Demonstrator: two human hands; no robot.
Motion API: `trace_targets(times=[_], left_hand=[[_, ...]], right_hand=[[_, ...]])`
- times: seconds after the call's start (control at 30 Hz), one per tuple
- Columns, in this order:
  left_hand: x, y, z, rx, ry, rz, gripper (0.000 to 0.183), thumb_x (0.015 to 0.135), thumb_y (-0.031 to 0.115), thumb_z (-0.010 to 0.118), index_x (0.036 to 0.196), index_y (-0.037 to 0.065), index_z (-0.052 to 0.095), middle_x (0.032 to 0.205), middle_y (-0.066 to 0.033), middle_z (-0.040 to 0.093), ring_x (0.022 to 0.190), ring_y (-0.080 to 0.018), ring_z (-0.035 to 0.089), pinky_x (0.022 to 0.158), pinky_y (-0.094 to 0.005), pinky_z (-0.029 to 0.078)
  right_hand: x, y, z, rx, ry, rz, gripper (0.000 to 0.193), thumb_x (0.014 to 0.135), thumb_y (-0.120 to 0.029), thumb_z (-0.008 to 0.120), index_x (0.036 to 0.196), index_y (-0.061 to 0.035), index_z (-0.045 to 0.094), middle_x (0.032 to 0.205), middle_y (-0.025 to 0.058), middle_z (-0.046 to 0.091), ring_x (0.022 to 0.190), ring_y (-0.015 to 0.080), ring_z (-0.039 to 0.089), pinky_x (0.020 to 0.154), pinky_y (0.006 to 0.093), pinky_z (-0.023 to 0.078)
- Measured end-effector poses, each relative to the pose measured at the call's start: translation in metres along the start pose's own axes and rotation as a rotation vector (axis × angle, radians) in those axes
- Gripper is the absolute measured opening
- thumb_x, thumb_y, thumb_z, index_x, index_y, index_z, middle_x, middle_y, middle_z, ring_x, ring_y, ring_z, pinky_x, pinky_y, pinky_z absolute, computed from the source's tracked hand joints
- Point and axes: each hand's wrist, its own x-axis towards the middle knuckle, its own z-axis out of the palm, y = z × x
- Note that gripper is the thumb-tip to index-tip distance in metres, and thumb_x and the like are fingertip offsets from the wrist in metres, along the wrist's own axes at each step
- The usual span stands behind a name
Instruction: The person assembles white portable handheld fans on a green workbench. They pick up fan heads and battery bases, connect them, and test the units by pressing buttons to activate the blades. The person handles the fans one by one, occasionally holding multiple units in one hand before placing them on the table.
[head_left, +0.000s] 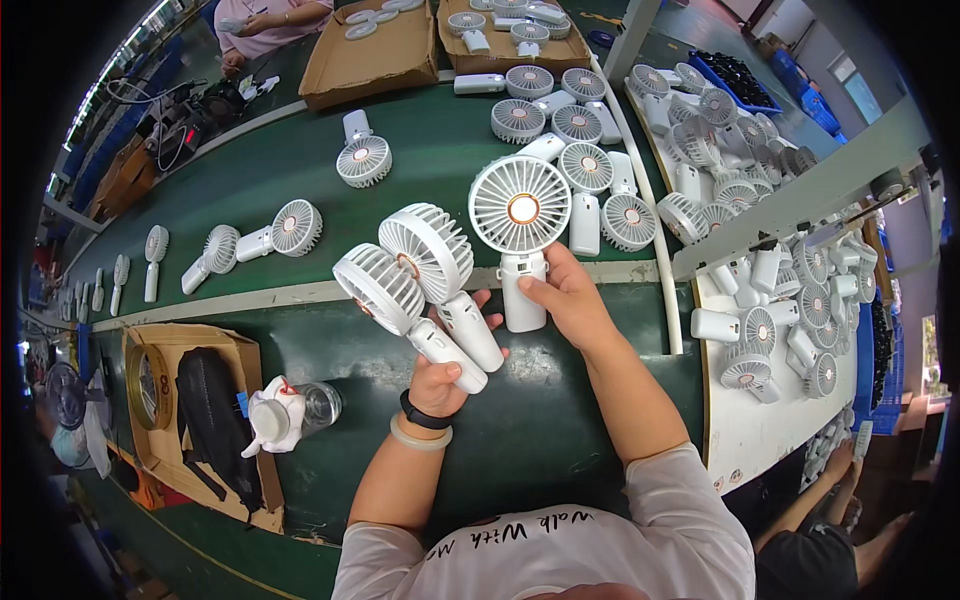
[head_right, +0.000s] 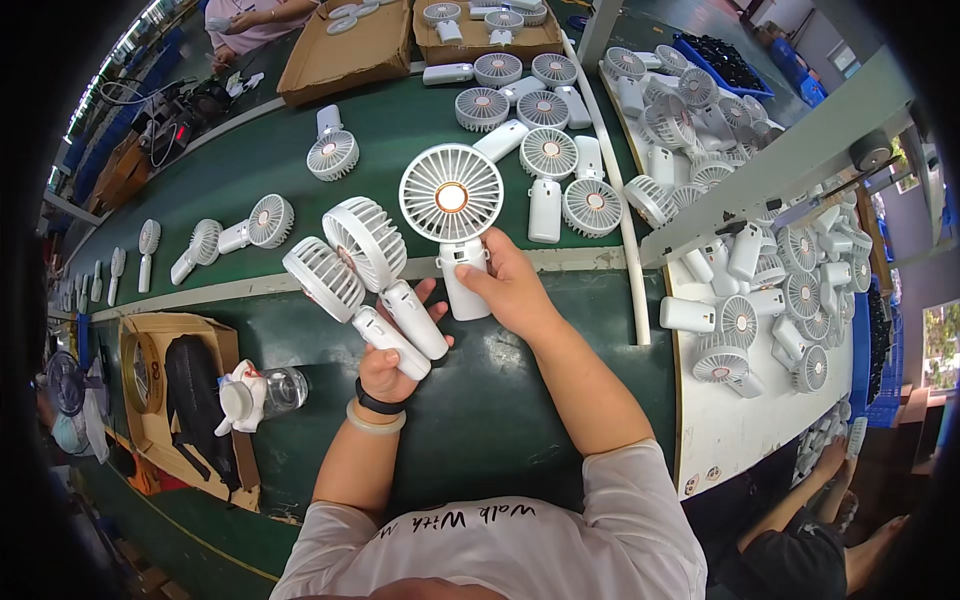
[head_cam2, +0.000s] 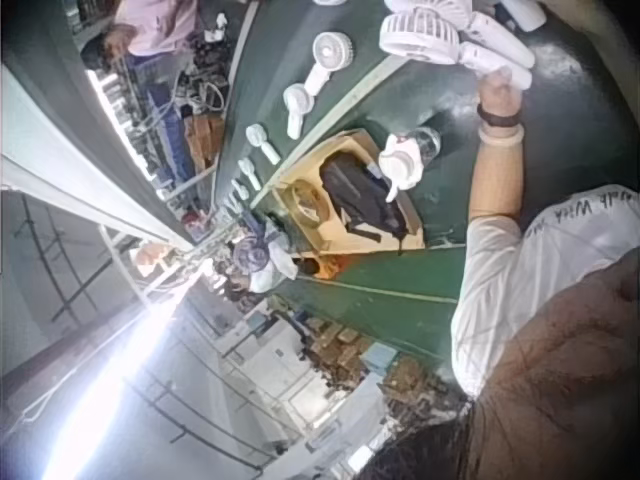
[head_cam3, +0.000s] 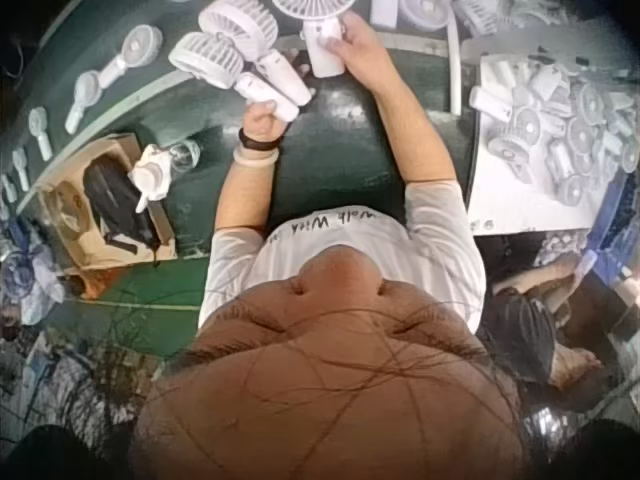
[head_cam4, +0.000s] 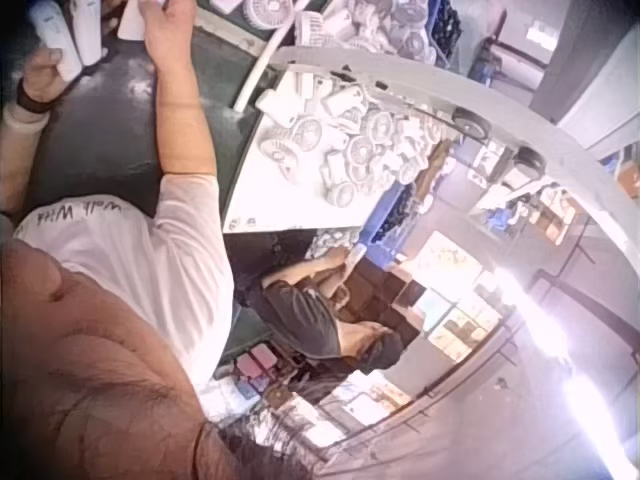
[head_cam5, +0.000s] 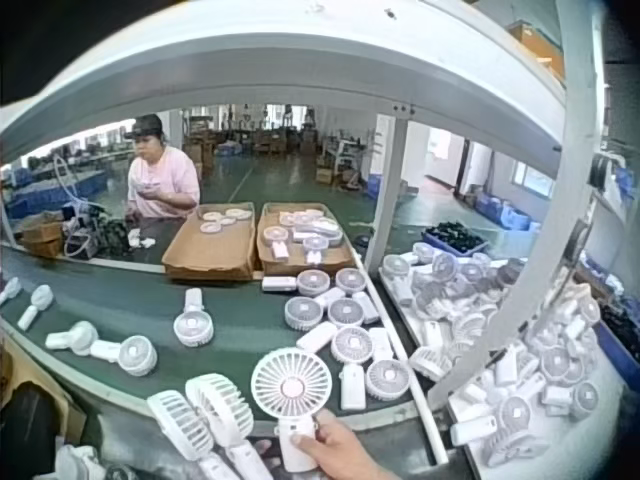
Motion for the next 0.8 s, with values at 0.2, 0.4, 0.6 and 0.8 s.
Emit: trace_targets(times=[0.2,0.4,0.6,0.8], left_hand=[[0.002,0.002,0.001,0.046,0.026,0.015,0.083,0.062,0.012,0.071,0.135,0.015,0.031,0.139,-0.0162,0.029,0.124,-0.035,0.037,0.088,-0.0519,0.049],[0.002,0.002,0.003,0.051,0.031,0.007,0.088,0.062,0.011,0.071,0.137,0.016,0.027,0.14,-0.0158,0.029,0.125,-0.0347,0.036,0.089,-0.0509,0.049],[0.0,-0.001,0.003,0.049,0.036,0.011,0.082,0.064,0.012,0.07,0.136,0.014,0.03,0.139,-0.0155,0.032,0.126,-0.0323,0.036,0.095,-0.0534,0.043],[-0.005,-0.012,-0.012,0.529,0.143,0.039,0.078,0.066,0.009,0.073,0.13,0.001,0.029,0.119,-0.0116,0.051,0.103,-0.026,0.057,0.086,-0.034,0.047]], right_hand=[[0.002,0.0,0.003,0.004,0.005,-0.031,0.046,0.084,-0.001,0.055,0.127,0.0002,0.039,0.113,0.0063,0.055,0.1,0.0116,0.054,0.086,0.028,0.045],[0.003,0.002,0.003,0.037,0.011,-0.019,0.045,0.084,-0.002,0.056,0.126,-0.0004,0.041,0.114,0.007,0.055,0.101,0.0126,0.055,0.087,0.0288,0.045],[0.008,0.023,0.003,0.201,-0.016,0.129,0.042,0.086,-0.006,0.055,0.126,-0.0025,0.041,0.107,0.0071,0.058,0.098,0.0144,0.056,0.082,0.0284,0.047],[-0.015,0.051,0.024,-0.012,-0.14,-0.03,0.073,0.081,-0.028,0.065,0.138,-0.0016,0.028,0.134,0.0135,0.035,0.12,0.0196,0.042,0.092,0.0328,0.042]])
